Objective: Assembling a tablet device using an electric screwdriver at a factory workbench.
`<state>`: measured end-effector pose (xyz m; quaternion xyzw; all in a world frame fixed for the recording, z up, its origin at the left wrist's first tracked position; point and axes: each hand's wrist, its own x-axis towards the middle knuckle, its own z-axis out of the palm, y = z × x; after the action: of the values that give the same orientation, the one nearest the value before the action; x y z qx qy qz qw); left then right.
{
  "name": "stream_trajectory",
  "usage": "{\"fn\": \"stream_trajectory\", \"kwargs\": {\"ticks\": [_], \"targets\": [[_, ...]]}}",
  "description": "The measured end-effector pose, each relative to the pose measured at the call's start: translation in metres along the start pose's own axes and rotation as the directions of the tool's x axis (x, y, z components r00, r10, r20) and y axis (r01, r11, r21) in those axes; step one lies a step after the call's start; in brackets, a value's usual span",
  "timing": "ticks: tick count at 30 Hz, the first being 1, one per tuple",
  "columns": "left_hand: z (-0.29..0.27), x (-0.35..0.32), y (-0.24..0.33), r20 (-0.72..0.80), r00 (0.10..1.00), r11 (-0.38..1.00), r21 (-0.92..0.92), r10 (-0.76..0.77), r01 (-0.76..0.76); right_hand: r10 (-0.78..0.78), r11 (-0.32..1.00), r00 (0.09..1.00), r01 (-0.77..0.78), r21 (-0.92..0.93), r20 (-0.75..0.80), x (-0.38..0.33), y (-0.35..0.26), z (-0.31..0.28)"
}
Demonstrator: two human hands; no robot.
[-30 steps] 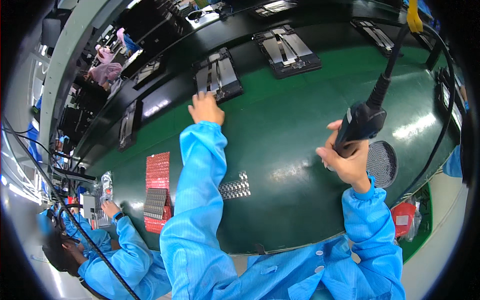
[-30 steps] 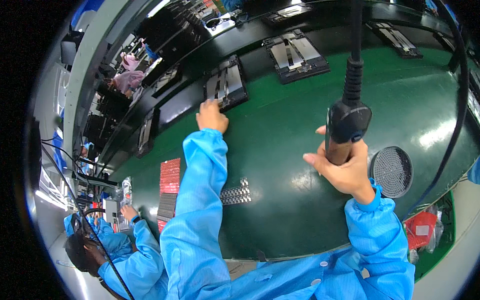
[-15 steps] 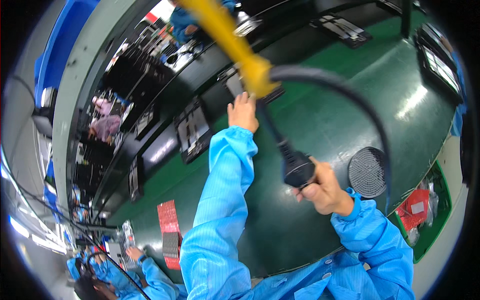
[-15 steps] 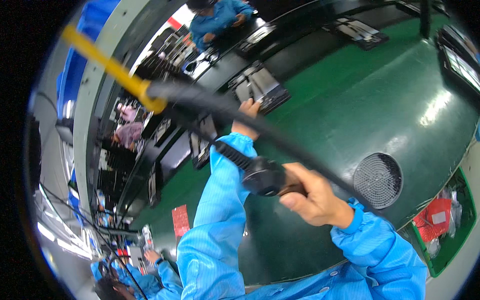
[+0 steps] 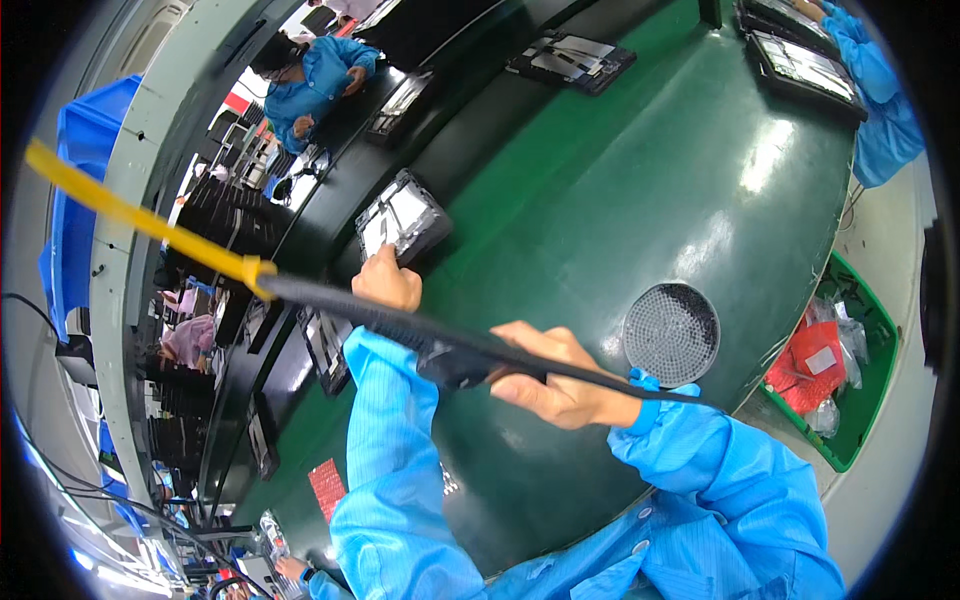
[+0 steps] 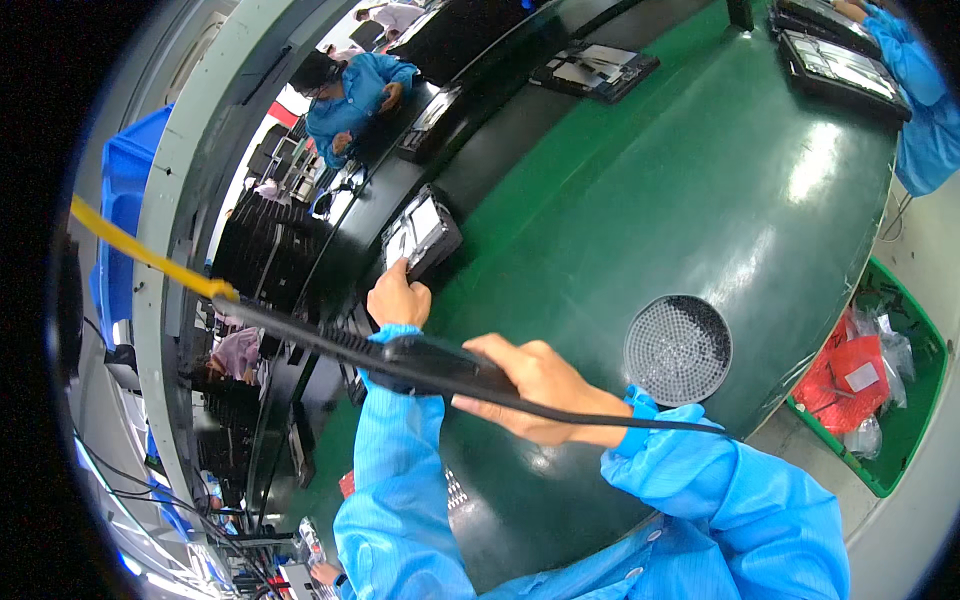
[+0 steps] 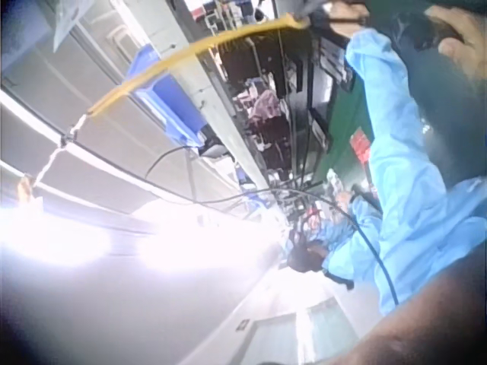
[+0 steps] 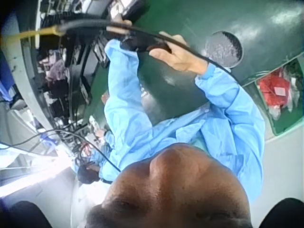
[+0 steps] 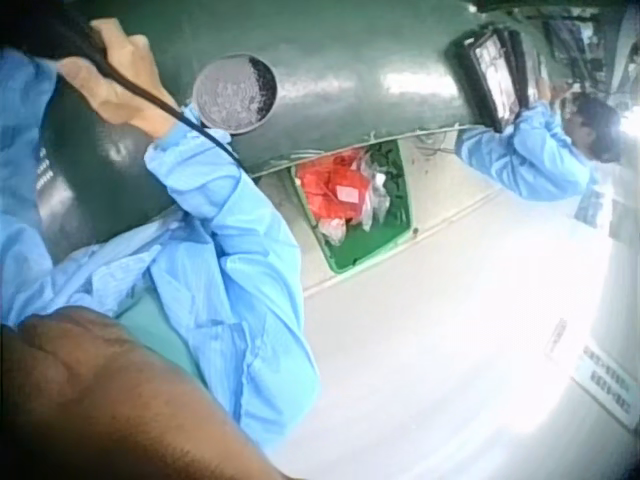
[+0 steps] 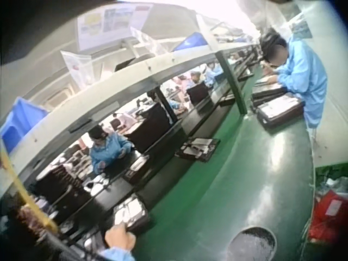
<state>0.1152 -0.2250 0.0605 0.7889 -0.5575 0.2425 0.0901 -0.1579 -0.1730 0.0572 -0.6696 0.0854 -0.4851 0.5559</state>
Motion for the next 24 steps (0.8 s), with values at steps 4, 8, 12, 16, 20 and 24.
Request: {"fn": "stream_trajectory", "kwargs": {"ticks": [4, 8, 12, 16, 20, 24], "targets": [[0.021, -0.068, -0.032, -0.073, 0.988, 0.942, -0.296, 0.14, -0.155, 0.093, 0.995, 0.993, -0.091, 0.036, -0.066, 0.001, -0.002, -0.008], [-0.061, -0.122, 0.006, 0.085, 0.942, 0.942, -0.112, 0.325, -0.315, 0.117, 0.993, 0.984, -0.112, 0.043, -0.131, 0.001, -0.016, -0.028], [-0.125, -0.178, 0.041, 0.161, 0.9, 0.902, -0.229, 0.405, -0.366, 0.11, 0.994, 0.959, -0.113, 0.004, -0.262, 0.002, -0.016, -0.039], [-0.149, -0.24, 0.062, 0.192, 0.878, 0.877, -0.304, 0.438, -0.371, 0.081, 0.997, 0.939, -0.08, 0.016, -0.333, 0.008, -0.019, -0.039], [-0.142, -0.278, 0.073, 0.207, 0.871, 0.864, -0.354, 0.446, -0.358, 0.092, 0.995, 0.928, -0.103, -0.012, -0.36, 0.007, -0.018, -0.034], [-0.151, -0.267, 0.048, 0.247, 0.892, 0.782, -0.601, 0.379, -0.165, 0.086, 0.984, 0.946, -0.129, -0.12, -0.314, 0.005, -0.017, -0.04]]}}
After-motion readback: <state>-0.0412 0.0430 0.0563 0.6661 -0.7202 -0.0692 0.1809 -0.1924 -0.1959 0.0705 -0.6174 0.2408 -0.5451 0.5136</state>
